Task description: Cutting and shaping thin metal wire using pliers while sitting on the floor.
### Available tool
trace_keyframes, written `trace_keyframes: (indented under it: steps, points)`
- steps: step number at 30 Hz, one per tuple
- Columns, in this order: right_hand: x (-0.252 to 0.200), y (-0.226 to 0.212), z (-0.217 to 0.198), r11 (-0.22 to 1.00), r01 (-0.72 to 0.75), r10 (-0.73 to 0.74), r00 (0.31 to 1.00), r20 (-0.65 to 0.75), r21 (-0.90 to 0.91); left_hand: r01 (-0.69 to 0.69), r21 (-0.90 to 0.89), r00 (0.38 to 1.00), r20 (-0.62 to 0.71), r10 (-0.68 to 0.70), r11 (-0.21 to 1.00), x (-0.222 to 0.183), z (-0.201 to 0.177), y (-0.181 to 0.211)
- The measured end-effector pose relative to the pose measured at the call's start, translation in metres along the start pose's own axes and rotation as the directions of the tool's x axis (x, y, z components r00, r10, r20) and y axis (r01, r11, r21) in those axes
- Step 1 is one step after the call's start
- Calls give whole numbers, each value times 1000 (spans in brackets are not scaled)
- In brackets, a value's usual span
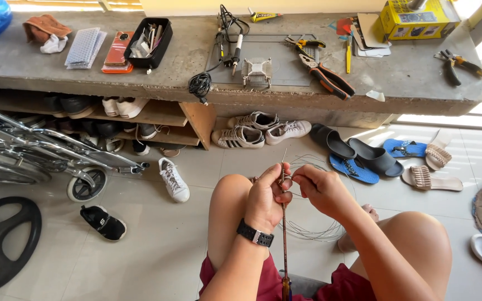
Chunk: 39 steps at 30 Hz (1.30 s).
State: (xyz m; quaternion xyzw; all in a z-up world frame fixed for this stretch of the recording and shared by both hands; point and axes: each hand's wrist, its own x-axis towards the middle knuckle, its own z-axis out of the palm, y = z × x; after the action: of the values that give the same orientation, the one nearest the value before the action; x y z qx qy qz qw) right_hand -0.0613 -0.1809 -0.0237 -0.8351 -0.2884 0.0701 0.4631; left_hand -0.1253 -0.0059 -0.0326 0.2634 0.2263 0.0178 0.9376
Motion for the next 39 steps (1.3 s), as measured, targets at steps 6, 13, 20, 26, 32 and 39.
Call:
trace_keyframes:
  steps: [6, 13, 20, 26, 32, 39]
  points:
    - [-4, 9, -8, 996, 80, -79, 997, -27, 34, 17, 54, 999, 27, -18, 998, -3, 6, -3]
    - [-5, 1, -16, 997, 70, -70, 997, -41, -14, 13, 123, 998, 61, -21, 992, 5, 4, -7]
    - [-5, -12, -16, 977, 40, -48, 998, -35, -207, -36, 208, 999, 27, 31, 978, 6, 6, -7]
    - [-12, -23, -12, 971, 38, -53, 997, -57, -237, -22, 158, 999, 46, 15, 987, 9, -5, -7]
    - [-14, -24, -18, 960, 25, -46, 997, -69, -279, -6, 78, 991, 130, -4, 997, 18, -17, -15]
    - [-27, -34, -20, 855, 44, -130, 983, -131, -516, -120, 161, 991, 76, 109, 980, 25, -14, -37]
